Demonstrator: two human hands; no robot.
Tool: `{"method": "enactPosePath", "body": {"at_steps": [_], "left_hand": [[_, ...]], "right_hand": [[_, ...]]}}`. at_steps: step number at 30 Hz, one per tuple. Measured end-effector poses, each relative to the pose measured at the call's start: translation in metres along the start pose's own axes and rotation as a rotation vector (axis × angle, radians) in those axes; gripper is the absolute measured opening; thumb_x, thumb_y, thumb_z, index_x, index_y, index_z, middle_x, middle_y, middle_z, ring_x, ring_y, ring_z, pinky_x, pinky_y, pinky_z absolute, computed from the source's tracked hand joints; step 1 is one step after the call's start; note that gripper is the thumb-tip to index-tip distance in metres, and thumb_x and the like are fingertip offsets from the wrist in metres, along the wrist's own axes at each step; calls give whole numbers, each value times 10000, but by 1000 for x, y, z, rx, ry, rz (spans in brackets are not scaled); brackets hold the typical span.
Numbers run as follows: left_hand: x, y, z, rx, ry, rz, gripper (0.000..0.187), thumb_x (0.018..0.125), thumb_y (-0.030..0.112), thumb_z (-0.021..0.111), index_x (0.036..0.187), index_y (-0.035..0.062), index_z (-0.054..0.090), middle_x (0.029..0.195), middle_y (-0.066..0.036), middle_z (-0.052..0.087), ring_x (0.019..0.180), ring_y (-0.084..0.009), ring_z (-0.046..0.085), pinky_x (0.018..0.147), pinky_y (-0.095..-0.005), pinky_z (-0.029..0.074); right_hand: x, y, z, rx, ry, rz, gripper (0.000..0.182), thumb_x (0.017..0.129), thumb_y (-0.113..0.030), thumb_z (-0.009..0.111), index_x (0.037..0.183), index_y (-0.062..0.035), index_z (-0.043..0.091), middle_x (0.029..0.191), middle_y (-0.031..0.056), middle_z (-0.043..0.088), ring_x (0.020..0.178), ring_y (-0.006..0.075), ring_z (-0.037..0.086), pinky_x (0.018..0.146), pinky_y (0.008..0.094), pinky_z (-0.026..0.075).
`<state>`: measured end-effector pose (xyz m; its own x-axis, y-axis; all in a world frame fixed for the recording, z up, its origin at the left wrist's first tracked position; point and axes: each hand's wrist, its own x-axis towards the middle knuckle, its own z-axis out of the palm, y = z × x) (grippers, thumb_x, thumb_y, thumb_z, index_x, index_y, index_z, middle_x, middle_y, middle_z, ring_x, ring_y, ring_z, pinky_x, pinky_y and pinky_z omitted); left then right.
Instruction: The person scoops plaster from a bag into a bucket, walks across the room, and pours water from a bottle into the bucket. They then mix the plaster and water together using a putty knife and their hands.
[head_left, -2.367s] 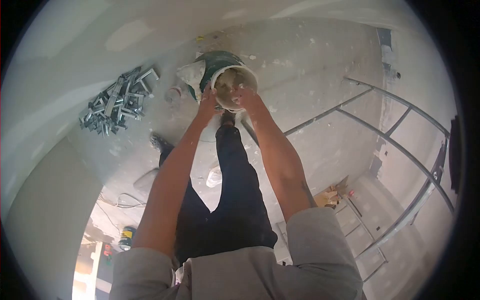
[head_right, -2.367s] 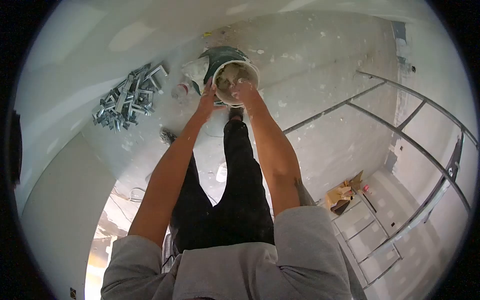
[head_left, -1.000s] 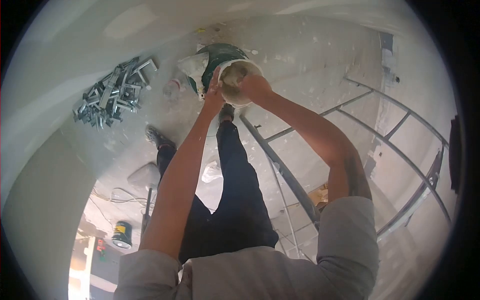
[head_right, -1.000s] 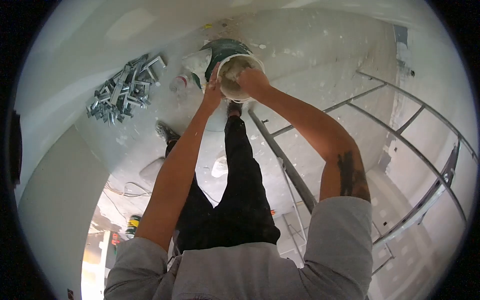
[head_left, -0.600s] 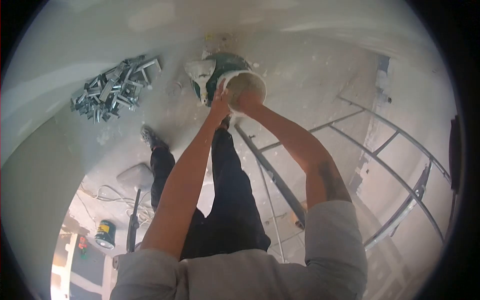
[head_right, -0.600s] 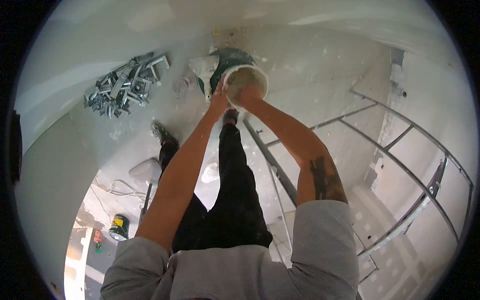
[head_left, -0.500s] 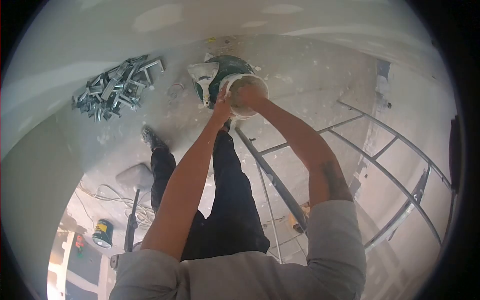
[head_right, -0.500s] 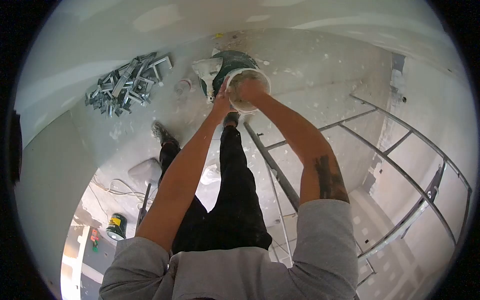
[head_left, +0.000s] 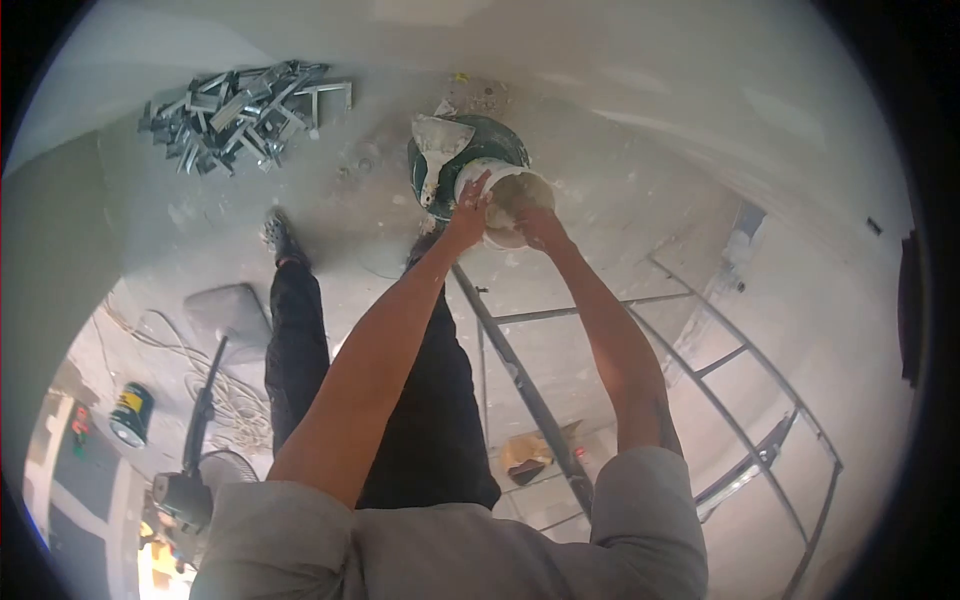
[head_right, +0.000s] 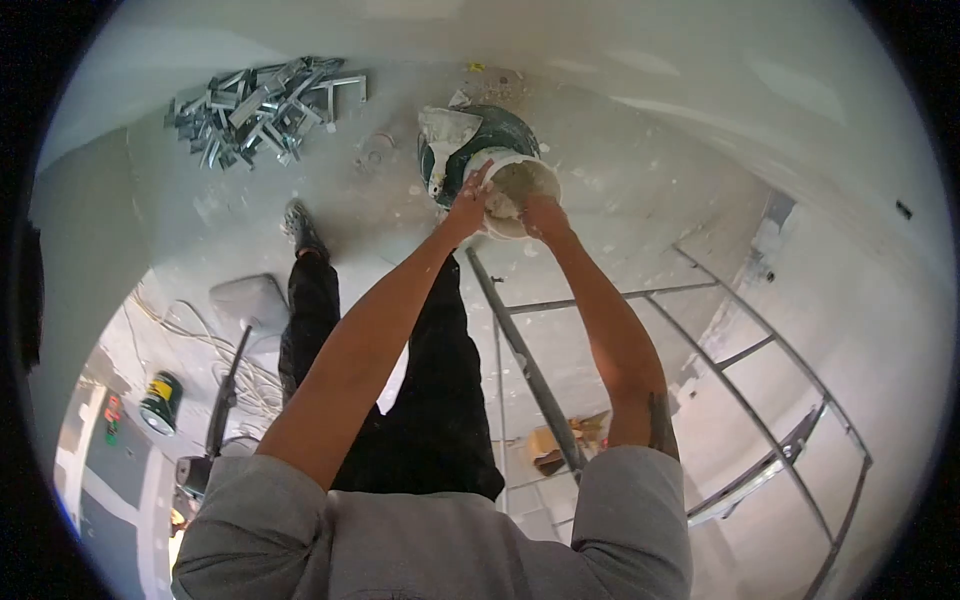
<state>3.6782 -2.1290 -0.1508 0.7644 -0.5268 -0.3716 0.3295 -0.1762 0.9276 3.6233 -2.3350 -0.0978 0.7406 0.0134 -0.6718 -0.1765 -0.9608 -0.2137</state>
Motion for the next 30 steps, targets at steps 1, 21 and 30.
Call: {"method": "enactPosePath", "body": {"at_steps": [1, 21, 30], "left_hand": [[0, -14, 0, 262, -3, 238, 471, 954, 151, 511, 1403, 15, 473, 1566, -261, 285, 1425, -442, 324, 1184, -506, 258], [-13, 32, 12, 98, 206, -28, 478, 1041, 184, 374, 1518, 187, 348, 1483, -271, 399, 1415, -450, 315, 1155, -500, 316], [-1, -31, 29, 528, 214, 412, 475, 974, 151, 541, 1444, 156, 471, 1535, -236, 351, 1395, -468, 343, 1152, -513, 316]], "right_hand": [[-6, 12, -13, -120, -19, -94, 323, 840, -156, 628, 1144, -49, 649, 1079, 213, 676, 980, 368, 669, 883, 469, 527], [-23, -39, -52, -333, 8, 162, 254, 887, -115, 592, 1114, -1, 602, 907, 201, 690, 808, 363, 714, 624, 458, 579], [-40, -20, -71, 1491, -494, 468, 424, 737, -52, 697, 1152, -21, 617, 803, 33, 639, 640, 104, 576, 521, 230, 435]]}}
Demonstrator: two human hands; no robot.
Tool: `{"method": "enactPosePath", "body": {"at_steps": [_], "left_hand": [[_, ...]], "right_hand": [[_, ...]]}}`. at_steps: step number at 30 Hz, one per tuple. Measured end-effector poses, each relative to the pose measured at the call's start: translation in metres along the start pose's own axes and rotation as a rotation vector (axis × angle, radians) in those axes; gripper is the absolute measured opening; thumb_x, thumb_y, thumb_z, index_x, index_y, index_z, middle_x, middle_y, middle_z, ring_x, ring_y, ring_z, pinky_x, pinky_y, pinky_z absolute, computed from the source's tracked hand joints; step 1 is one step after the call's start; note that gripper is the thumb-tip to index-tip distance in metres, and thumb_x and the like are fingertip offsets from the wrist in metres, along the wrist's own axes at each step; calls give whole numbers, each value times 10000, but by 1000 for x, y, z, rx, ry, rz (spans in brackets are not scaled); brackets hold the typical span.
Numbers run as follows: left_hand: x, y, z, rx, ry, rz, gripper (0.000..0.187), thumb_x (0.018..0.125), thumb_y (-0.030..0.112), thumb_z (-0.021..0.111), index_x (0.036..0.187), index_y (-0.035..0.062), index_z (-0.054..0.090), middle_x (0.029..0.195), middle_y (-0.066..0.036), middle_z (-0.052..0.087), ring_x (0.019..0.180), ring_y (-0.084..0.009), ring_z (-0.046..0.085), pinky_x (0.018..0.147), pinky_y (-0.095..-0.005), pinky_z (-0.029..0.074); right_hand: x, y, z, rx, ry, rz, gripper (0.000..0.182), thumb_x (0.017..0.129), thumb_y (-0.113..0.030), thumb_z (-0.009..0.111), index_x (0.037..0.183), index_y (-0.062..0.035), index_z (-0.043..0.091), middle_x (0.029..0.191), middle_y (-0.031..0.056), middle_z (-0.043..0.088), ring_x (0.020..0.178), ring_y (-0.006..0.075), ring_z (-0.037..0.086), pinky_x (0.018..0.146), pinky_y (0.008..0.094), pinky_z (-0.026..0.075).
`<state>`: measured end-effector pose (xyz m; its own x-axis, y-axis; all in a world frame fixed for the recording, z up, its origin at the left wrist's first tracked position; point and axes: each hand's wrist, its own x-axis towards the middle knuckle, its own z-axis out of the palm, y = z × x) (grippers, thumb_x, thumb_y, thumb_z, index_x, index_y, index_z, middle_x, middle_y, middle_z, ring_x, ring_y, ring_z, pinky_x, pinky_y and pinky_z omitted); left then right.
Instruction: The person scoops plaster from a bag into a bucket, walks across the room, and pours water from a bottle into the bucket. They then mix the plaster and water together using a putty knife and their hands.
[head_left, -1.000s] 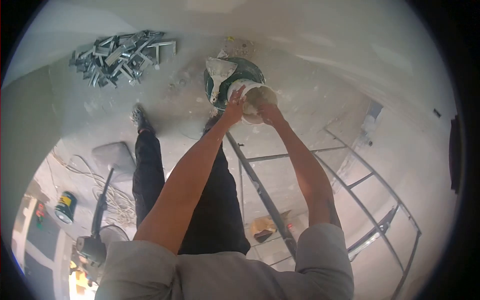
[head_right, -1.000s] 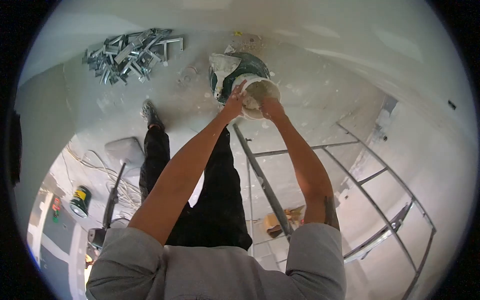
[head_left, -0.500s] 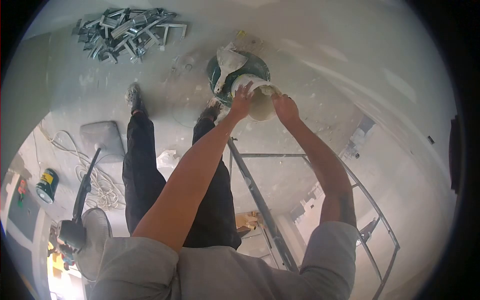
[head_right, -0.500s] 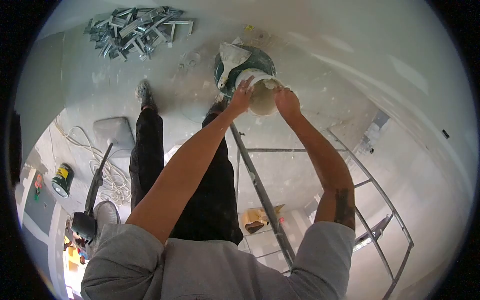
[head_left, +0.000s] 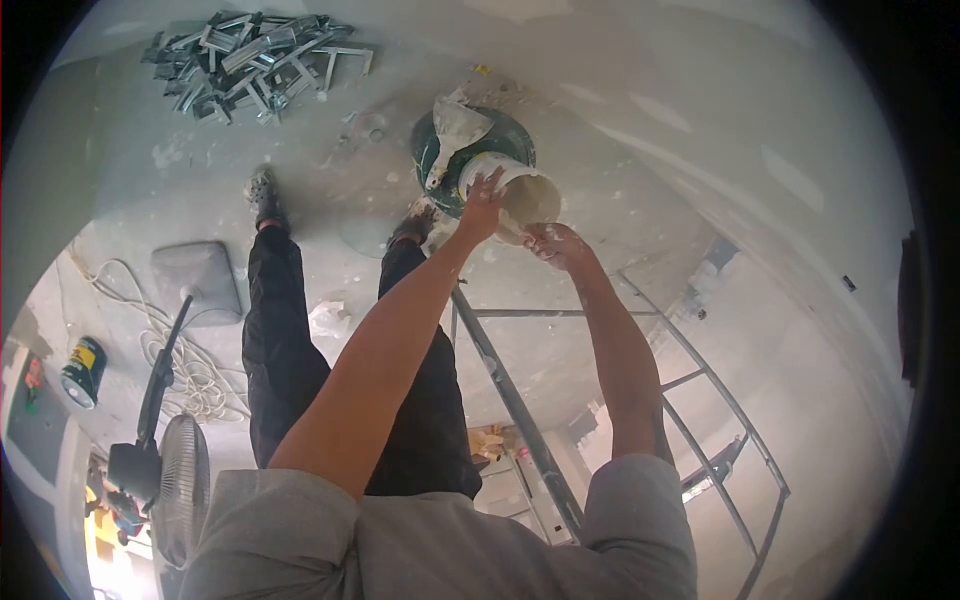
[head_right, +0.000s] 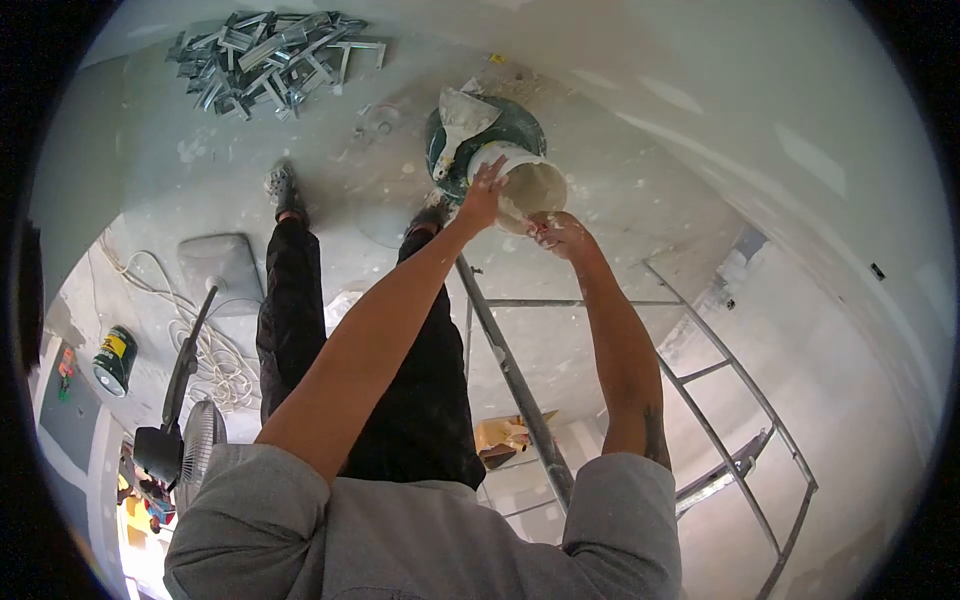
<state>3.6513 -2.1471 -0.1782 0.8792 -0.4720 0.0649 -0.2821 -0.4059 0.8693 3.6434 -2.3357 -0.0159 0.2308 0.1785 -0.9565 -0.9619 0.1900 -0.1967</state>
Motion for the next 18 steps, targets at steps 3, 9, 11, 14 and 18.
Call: {"method": "enactPosePath", "body": {"at_steps": [3, 9, 11, 14, 18], "left_hand": [[-1, 4, -3, -278, -33, -224, 456, 981, 181, 554, 1432, 159, 491, 1546, -213, 349, 1408, -443, 342, 1153, -501, 324], [23, 39, -68, -760, -166, -715, 421, 970, 246, 599, 1374, 138, 549, 1517, -208, 398, 1406, -436, 344, 1138, -460, 348], [6, 18, -74, -862, -171, -563, 449, 962, 254, 603, 1378, 107, 520, 1495, -205, 422, 1390, -430, 363, 1099, -477, 385], [-24, -23, -94, -763, -118, -826, 468, 949, 237, 616, 1366, 67, 486, 1396, -222, 493, 1323, -413, 430, 1045, -493, 435], [-15, -38, -91, 226, 17, -407, 505, 930, 215, 635, 1360, 25, 451, 1316, -224, 512, 1264, -403, 466, 990, -481, 482]], "right_hand": [[-1, -11, -5, -158, 33, -203, 410, 779, -85, 692, 1174, -15, 610, 790, 36, 641, 634, 114, 579, 525, 237, 437], [15, -22, 17, -1025, 703, -407, 360, 875, -231, 701, 1156, -25, 608, 759, 41, 634, 584, 116, 562, 498, 231, 413], [13, -15, 7, -872, 693, -322, 356, 897, -279, 704, 1140, -36, 608, 740, 50, 629, 562, 112, 548, 482, 227, 398], [-11, 7, 12, -240, 405, -326, 368, 917, -288, 712, 1129, -11, 595, 735, 98, 636, 489, 105, 513, 437, 261, 386], [-17, 38, 34, 14, 422, -320, 415, 973, -396, 638, 1138, -18, 588, 732, 60, 611, 478, 72, 462, 418, 223, 335]]}}
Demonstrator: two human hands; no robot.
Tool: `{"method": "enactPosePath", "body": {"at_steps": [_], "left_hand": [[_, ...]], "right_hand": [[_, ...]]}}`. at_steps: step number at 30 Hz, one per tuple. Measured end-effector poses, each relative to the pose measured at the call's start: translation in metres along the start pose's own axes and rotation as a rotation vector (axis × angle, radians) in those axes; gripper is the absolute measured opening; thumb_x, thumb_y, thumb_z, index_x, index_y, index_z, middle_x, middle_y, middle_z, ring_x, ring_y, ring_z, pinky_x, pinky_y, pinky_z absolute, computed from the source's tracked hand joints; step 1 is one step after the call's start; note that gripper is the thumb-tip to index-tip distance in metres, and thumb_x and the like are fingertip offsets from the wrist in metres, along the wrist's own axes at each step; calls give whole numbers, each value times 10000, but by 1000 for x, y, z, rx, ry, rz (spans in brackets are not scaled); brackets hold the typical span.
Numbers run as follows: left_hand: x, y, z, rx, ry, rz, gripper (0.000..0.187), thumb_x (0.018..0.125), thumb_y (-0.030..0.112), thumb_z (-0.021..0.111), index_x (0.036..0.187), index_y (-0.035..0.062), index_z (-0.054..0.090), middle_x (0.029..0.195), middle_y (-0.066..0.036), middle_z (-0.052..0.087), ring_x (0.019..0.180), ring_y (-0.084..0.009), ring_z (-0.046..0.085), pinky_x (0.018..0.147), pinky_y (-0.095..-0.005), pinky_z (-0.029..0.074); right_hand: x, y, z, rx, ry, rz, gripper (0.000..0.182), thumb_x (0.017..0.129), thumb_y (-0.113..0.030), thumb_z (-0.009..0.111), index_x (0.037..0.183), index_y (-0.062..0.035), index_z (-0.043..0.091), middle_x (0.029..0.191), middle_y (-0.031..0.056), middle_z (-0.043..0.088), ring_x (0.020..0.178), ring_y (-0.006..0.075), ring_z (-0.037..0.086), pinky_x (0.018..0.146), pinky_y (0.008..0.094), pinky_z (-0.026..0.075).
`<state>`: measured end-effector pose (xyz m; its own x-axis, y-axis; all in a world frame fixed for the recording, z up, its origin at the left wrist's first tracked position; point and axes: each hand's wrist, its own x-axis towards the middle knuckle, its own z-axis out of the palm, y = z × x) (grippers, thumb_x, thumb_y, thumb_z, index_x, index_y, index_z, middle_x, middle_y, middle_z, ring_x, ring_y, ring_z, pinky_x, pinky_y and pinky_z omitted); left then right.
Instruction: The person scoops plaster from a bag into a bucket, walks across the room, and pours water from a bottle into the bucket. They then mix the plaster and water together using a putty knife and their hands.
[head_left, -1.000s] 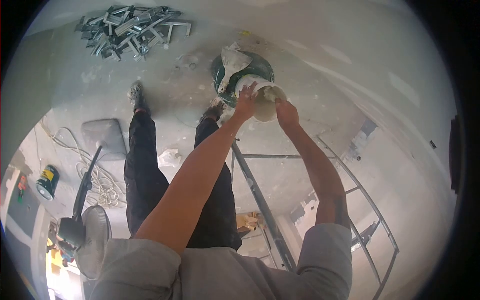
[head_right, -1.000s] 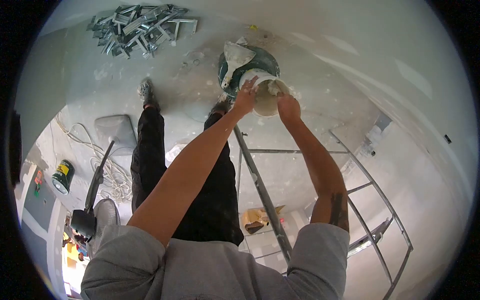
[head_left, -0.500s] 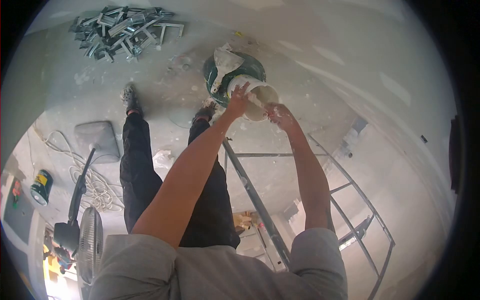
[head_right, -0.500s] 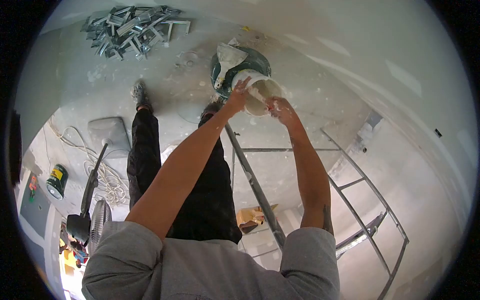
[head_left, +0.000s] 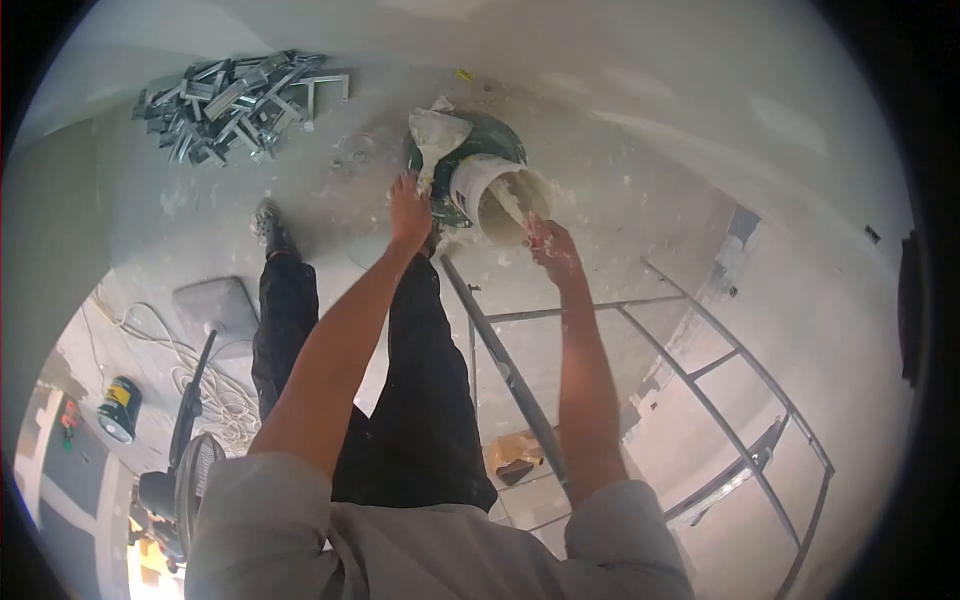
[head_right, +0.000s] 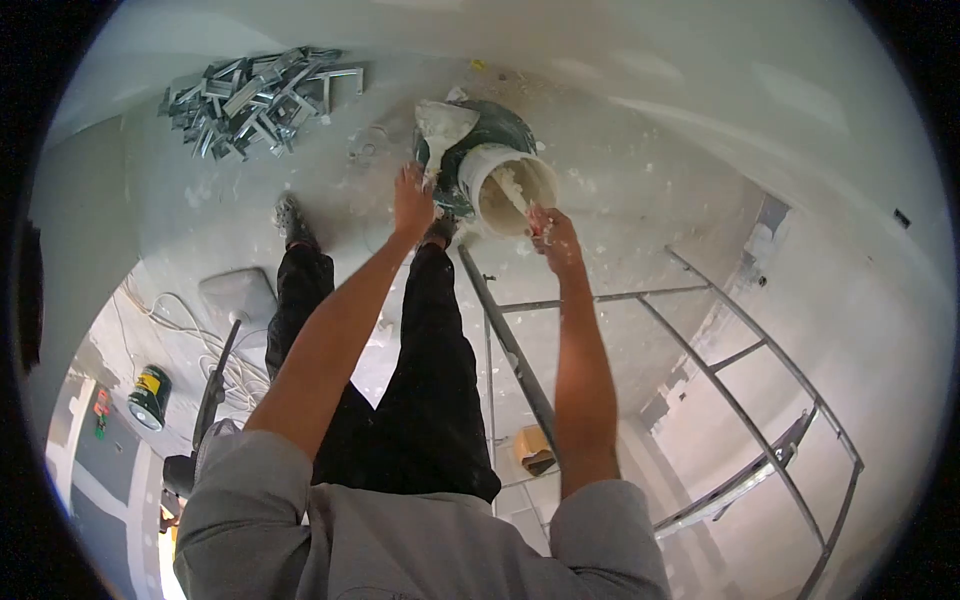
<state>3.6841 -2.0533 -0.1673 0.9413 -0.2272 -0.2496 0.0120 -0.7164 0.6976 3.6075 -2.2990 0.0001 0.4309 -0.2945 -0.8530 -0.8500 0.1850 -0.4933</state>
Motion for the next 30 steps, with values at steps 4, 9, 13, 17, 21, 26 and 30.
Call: {"method": "enactPosePath", "body": {"at_steps": [4, 9, 13, 17, 21, 26, 30], "left_hand": [[40, 8, 29, 94, -184, -162, 515, 903, 195, 636, 1338, -22, 465, 1388, -218, 440, 1305, -413, 406, 1080, -469, 406], [49, -31, 56, 357, -205, 148, 504, 851, 325, 669, 1243, 12, 615, 1380, -230, 480, 1319, -392, 402, 1160, -523, 258], [54, -39, -34, 417, -567, 466, 162, 797, 234, 716, 885, 104, 752, 1254, -245, 560, 1309, -362, 429, 1095, -575, 295], [20, -4, -145, 228, -376, 548, 363, 788, 121, 690, 1138, 40, 632, 1178, -282, 568, 1171, -439, 478, 961, -511, 430], [-28, 59, -214, 122, -439, 280, 567, 893, 77, 545, 1438, 31, 396, 1268, -274, 540, 1154, -531, 517, 977, -531, 442], [-70, 152, -227, 203, -711, 375, 539, 913, 13, 480, 1443, 34, 387, 1214, -227, 524, 982, -438, 614, 840, -515, 518], [-87, 176, -203, 289, -695, 462, 569, 895, 0, 495, 1450, 24, 371, 1127, -205, 527, 919, -390, 632, 765, -477, 544]], "right_hand": [[-11, 30, 30, 456, 29, 28, 421, 981, -399, 624, 1151, -18, 564, 917, 59, 607, 660, 87, 539, 451, 189, 355], [-32, 48, 67, 716, 186, -45, 387, 998, -398, 592, 1121, -32, 567, 863, 32, 582, 642, 95, 536, 448, 189, 372], [-45, 52, 73, 792, 222, -80, 373, 1004, -391, 582, 1130, -41, 568, 836, 30, 575, 603, 87, 514, 444, 189, 372], [-52, 65, 73, 825, 194, -162, 289, 1026, -359, 543, 1097, -79, 554, 807, 17, 572, 597, 78, 527, 418, 190, 355], [-57, 49, 83, 905, 267, -134, 239, 960, -245, 623, 1111, -64, 584, 777, 26, 561, 529, 64, 471, 424, 188, 330], [-53, 41, 90, 1025, 275, -103, 207, 949, -241, 627, 1080, -84, 592, 701, -4, 519, 486, 59, 445, 395, 194, 299], [-50, 47, 98, 1055, 277, -190, 163, 1040, -260, 499, 1050, -106, 554, 720, -2, 540, 476, 73, 467, 362, 202, 335]]}}
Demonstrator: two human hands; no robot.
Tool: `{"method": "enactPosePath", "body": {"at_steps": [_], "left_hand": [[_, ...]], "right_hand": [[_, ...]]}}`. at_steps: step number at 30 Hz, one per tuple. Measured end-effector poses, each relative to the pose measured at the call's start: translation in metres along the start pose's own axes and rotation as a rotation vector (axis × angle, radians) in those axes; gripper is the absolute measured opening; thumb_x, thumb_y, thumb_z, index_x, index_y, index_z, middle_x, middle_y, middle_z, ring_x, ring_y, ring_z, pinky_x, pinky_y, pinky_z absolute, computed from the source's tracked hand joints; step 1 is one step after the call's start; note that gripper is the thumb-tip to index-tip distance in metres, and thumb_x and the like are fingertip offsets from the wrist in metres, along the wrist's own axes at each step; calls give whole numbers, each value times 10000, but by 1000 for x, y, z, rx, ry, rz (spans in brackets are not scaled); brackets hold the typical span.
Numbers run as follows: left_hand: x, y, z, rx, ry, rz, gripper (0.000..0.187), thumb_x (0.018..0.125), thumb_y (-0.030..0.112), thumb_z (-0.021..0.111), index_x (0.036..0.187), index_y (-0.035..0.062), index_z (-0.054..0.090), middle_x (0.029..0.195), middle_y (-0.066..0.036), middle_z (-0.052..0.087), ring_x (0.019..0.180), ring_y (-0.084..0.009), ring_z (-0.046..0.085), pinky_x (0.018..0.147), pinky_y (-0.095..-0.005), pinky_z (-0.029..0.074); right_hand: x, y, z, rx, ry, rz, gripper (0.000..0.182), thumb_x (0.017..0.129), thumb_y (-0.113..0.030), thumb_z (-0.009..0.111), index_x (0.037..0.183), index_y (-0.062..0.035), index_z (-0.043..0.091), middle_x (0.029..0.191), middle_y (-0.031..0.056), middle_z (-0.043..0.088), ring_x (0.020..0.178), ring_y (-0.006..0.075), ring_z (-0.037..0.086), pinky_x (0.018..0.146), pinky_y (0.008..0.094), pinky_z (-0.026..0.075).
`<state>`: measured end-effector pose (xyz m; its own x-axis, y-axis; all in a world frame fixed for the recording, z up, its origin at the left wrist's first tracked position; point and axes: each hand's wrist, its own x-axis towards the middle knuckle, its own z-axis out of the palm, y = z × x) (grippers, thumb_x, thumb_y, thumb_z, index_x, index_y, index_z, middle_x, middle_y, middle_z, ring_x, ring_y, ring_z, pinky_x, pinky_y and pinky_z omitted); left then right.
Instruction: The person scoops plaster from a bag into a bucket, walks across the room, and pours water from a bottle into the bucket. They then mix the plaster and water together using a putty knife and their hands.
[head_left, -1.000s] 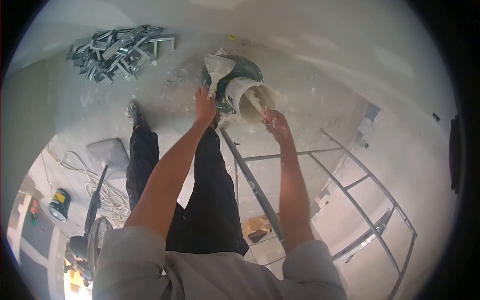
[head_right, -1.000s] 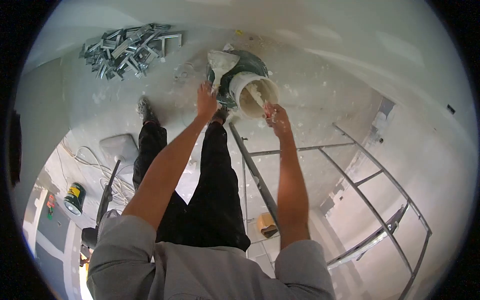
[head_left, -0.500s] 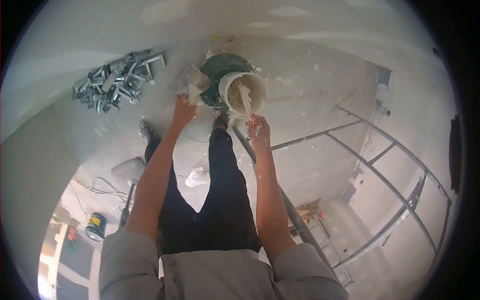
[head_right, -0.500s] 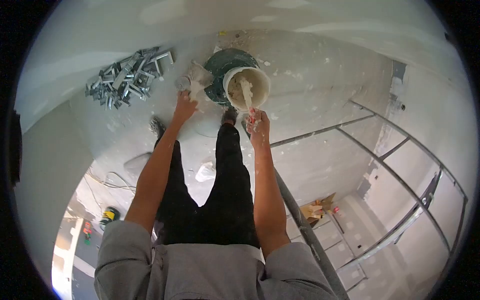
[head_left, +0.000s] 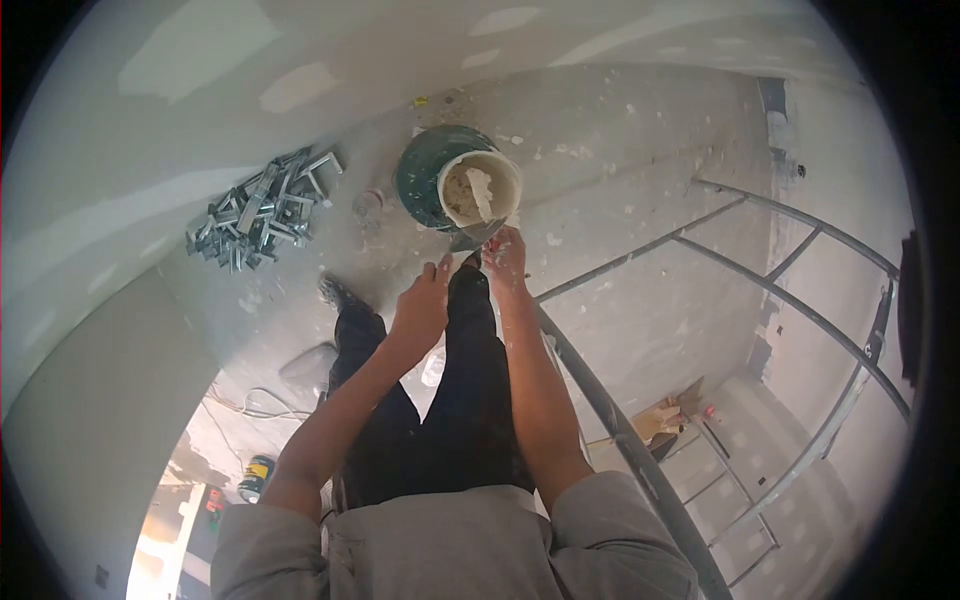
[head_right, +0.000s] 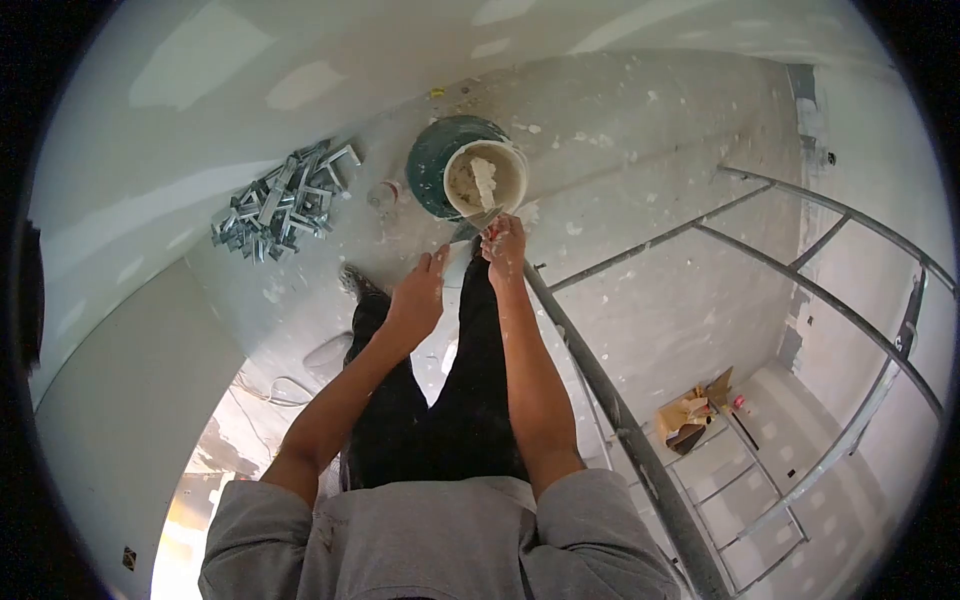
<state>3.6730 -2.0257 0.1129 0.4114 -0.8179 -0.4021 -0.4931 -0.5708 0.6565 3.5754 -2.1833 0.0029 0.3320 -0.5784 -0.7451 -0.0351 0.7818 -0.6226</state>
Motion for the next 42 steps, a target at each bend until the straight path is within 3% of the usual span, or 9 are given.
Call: {"method": "enactPosePath", "body": {"at_steps": [16, 19, 21, 24, 30, 36, 38, 40, 42], "left_hand": [[34, 33, 31, -173, 13, -131, 586, 861, -13, 512, 1428, -47, 368, 1140, -276, 537, 951, -456, 640, 808, -510, 532], [42, 35, 27, -188, 23, -145, 571, 857, -11, 516, 1407, -67, 375, 1155, -295, 535, 963, -472, 633, 817, -520, 528], [48, 32, 29, -186, 20, -153, 565, 854, -8, 520, 1397, -77, 377, 1166, -304, 533, 968, -481, 630, 821, -523, 527], [53, 25, 40, -230, 20, -145, 574, 889, 41, 502, 1436, -47, 355, 1181, -302, 531, 1004, -504, 599, 850, -547, 499], [67, 10, 43, -199, 19, -178, 526, 868, 27, 518, 1372, -76, 407, 1120, -320, 563, 974, -495, 623, 836, -532, 519], [79, -20, 58, -228, 171, -131, 457, 874, 72, 526, 1324, -10, 532, 1073, -267, 625, 891, -478, 642, 837, -537, 512], [88, -36, 34, -107, -7, -62, 433, 874, 177, 604, 1268, -2, 605, 979, -262, 676, 903, -452, 656, 837, -506, 522], [108, -77, 26, -297, -124, -117, 548, 855, 252, 703, 1308, -31, 579, 1163, -267, 661, 1093, -406, 632, 946, -461, 492], [123, -95, 2, -357, -234, -156, 562, 857, 290, 711, 1308, -23, 590, 1162, -238, 673, 1056, -360, 655, 906, -425, 511]], "right_hand": [[-7, -15, -7, -418, 98, -164, 173, 1040, -157, 510, 1095, -3, 567, 974, 91, 690, 660, 69, 542, 548, 248, 462], [-1, -3, -7, -578, 91, -329, 182, 1037, -167, 515, 1094, 0, 563, 875, 134, 705, 621, 147, 598, 552, 311, 471], [-12, -12, 3, -1128, 196, -535, 193, 1029, -184, 530, 1086, -3, 566, 773, 190, 691, 616, 279, 645, 564, 392, 474], [-19, -19, 16, -1023, 218, -543, 211, 1024, -210, 537, 1068, -6, 570, 727, 247, 660, 656, 380, 658, 587, 453, 472], [-25, -38, 18, -904, 186, -230, 259, 1021, -270, 566, 1073, -17, 583, 705, 151, 662, 633, 263, 658, 587, 400, 493], [-6, -31, -20, -884, 102, -350, 326, 1001, -313, 617, 1089, 1, 609, 837, 73, 650, 643, 98, 543, 596, 282, 490], [-1, -35, -30, -836, 71, -415, 292, 1002, -302, 609, 1067, -17, 603, 703, 110, 623, 591, 147, 568, 560, 324, 462], [-5, -48, -32, -920, 20, -355, 304, 994, -319, 623, 1054, -21, 612, 709, 111, 614, 574, 140, 532, 547, 325, 441], [-8, -56, -27, -914, 17, -312, 312, 991, -327, 629, 1052, -22, 615, 699, 107, 606, 570, 140, 519, 543, 325, 434]]}}
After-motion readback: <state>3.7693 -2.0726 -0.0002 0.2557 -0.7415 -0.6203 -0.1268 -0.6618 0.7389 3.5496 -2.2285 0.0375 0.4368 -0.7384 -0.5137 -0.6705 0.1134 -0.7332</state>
